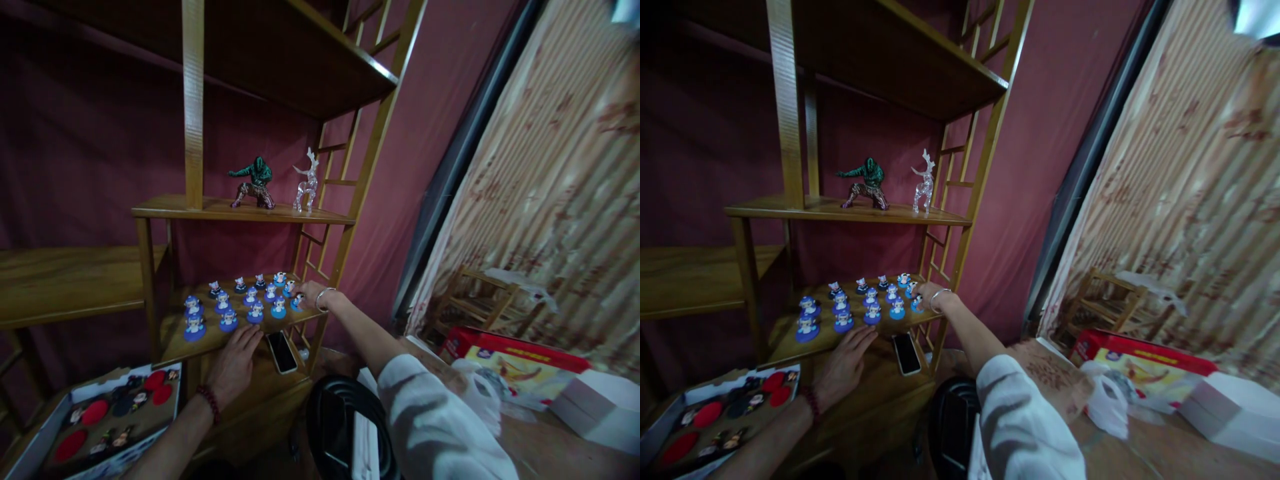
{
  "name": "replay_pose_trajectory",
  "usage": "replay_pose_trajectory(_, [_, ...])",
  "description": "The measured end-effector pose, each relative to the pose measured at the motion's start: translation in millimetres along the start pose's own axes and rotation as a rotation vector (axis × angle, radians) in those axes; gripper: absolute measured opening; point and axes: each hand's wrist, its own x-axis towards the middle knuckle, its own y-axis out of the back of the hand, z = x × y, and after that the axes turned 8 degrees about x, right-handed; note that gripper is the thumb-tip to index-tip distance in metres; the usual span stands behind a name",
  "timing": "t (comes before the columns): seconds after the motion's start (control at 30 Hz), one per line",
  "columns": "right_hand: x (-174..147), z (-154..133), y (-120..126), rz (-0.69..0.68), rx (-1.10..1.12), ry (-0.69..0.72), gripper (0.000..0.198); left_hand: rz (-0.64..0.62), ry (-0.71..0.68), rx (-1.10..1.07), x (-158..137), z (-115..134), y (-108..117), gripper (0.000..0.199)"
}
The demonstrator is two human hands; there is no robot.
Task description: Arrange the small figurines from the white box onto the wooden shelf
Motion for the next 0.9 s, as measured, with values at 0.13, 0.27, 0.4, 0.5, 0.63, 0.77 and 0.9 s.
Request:
replay_pose_trajectory(0.13, [3.0,-11.7,4.4,-0.042,-0.081,-0.003,0.047,-0.032,0.026,-0.029,1.0,0.8,0.7,0.059])
replay_pose_trajectory(0.27, [7.5,-16.5,5.5,-0.080,-0.096,0.009,0.046,-0.021,0.026,-0.053,0.3,-0.4,-1.6,0.059])
replay_pose_trajectory(0.4, [11.5,-11.9,1.7,-0.083,-0.091,0.036,0.046,0.004,0.024,-0.061,-0.2,-2.3,-4.7,0.060])
replay_pose_trajectory(0.5, [13.0,-6.5,-1.4,-0.094,-0.082,0.047,0.045,0.008,0.017,-0.052,-0.1,-2.8,-5.3,0.060])
replay_pose_trajectory(0.63, [12.9,-3.3,-3.7,-0.074,-0.076,0.036,0.043,0.001,0.019,-0.054,0.1,-2.4,-3.7,0.060])
replay_pose_trajectory(0.77, [10.8,-5.9,-2.6,-0.082,-0.064,0.037,0.040,0.001,0.017,-0.061,0.3,-2.2,-2.3,0.060])
replay_pose_trajectory(0.9, [7.8,-6.7,-1.3,-0.076,-0.036,0.039,0.044,-0.003,0.020,-0.068,0.6,-2.1,-2.1,0.060])
